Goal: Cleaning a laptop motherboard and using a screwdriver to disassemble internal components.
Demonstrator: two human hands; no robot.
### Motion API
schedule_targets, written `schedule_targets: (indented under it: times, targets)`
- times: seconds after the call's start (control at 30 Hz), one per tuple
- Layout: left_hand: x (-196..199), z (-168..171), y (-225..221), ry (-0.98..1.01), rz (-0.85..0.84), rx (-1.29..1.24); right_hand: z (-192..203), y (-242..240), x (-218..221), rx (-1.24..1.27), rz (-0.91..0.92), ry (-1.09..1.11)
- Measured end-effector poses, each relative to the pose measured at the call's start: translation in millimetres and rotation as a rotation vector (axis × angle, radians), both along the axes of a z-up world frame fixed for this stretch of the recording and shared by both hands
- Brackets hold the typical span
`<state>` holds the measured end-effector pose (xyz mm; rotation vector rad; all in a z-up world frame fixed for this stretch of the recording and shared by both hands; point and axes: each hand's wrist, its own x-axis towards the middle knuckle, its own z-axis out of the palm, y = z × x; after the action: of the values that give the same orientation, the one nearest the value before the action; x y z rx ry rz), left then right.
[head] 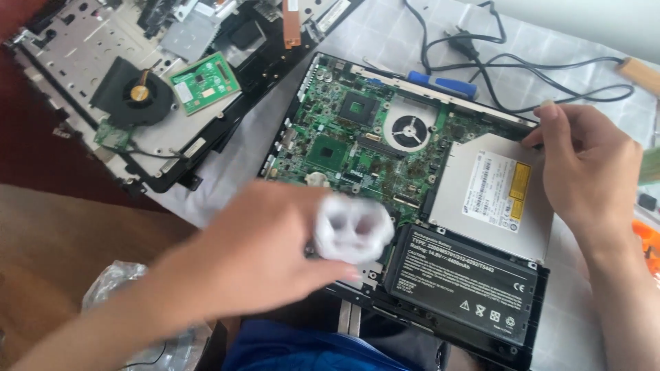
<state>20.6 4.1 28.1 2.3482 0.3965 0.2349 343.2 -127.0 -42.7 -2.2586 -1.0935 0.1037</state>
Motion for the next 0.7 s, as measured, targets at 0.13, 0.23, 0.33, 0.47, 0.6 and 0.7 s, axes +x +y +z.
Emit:
schedule_targets:
  times: [0.13, 0.23, 0.33, 0.47, 0.6, 0.7]
  targets:
    - [-5.0, -17.1, -15.5, 0.157, -0.082, 0.083, -1.6, 2.4, 5.5, 0.002, -0.006, -0.028]
    - [1.1, 0.7, -11.1, 0.437, -0.068, 0.191, -1.9, 1.0, 7.1, 0.061, 0.063, -0.079]
    - [22.0, 22.9, -0.2, 0.843, 0.127, -0.012, 6.7, 2.8, -2.5, 0.125, 0.108, -0.069]
    - [33.0, 8.8, 6.7, 0.413, 0.160, -0.012, 30.2, -5.7, -25.7, 0.213, 0.376, -0.153]
    - [63.5, 9.6, -3.3, 0.149, 0.017, -0.009, 62.2, -19.2, -69.1, 0.226, 0.700, 0.240]
    - [88.2, 3.5, -13.0, 0.012, -0.109, -0.030, 61.4, -36.5, -81.6, 0.313, 0.609, 0.237]
